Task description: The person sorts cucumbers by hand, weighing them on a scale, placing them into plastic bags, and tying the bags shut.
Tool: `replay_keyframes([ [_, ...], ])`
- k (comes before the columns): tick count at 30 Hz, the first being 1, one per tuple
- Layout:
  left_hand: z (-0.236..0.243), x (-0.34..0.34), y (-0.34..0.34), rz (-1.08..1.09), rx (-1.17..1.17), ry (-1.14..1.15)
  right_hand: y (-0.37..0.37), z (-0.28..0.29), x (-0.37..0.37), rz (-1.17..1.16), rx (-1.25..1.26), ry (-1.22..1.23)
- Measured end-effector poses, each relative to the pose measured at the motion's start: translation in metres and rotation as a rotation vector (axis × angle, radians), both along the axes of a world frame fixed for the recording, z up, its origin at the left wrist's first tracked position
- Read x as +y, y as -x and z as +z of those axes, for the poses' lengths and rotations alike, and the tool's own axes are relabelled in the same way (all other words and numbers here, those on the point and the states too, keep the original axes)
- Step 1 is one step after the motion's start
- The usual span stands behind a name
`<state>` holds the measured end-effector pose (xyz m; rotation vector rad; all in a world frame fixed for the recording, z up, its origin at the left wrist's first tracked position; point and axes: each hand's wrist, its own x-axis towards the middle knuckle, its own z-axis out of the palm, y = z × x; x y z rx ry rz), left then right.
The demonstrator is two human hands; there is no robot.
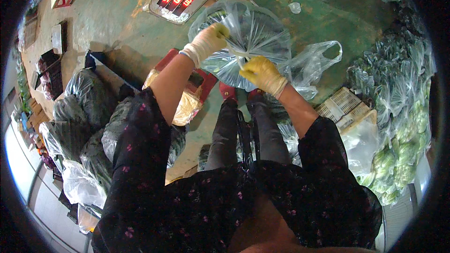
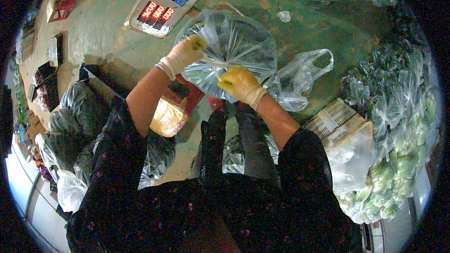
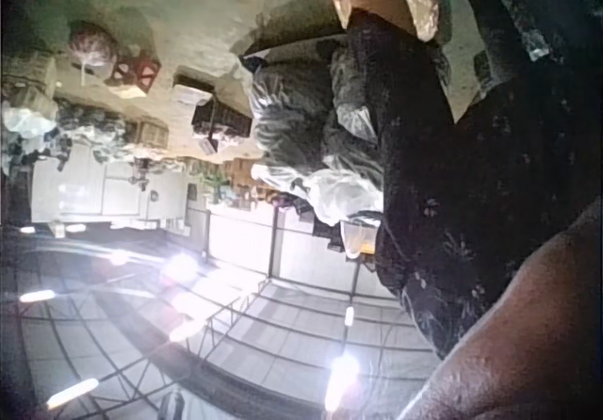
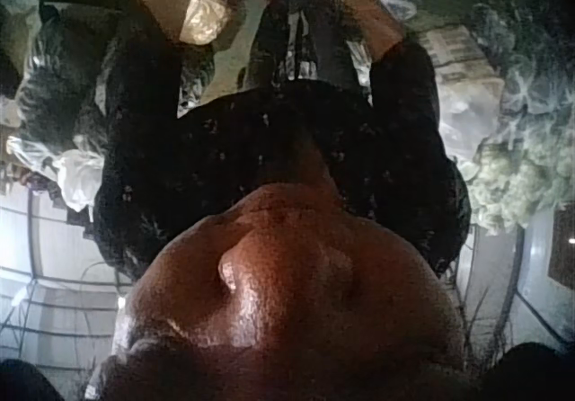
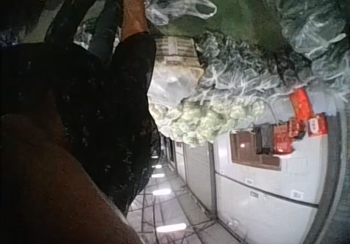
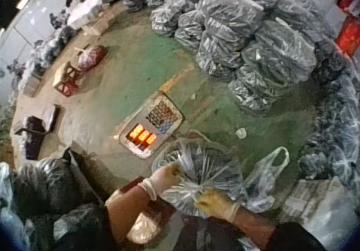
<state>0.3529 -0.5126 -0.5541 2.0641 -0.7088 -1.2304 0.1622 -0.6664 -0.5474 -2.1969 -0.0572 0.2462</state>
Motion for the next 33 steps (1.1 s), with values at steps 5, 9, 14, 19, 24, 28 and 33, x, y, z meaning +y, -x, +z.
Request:
replay_keyframes([
  [5,-0.034,-0.015,0.003,0.399,-0.004,-0.116,0.000,-0.003,0.000,-0.290,0.381,-0.436],
  [9,-0.022,-0.030,0.007,0.355,-0.177,-0.335,-0.017,0.011,0.000,-0.240,0.348,-0.428],
  [14,-0.027,-0.034,0.000,0.403,-0.242,-0.401,0.057,-0.026,-0.023,-0.158,-0.012,-0.066],
  [19,-0.023,-0.044,0.004,0.401,-0.255,-0.387,0.013,-0.021,-0.031,-0.310,1.024,-0.622],
  [24,-0.041,-0.030,0.011,0.412,-0.230,-0.420,0.070,-0.057,-0.030,-0.509,0.548,-0.485],
  [28,-0.022,-0.030,0.004,0.449,-0.139,-0.414,0.053,-0.051,-0.040,-0.738,0.706,-0.925],
  [33,-0.002,-0.004,0.018,0.324,-0.154,-0.074,0.018,-0.019,-0.031,-0.656,0.261,-0.132],
])
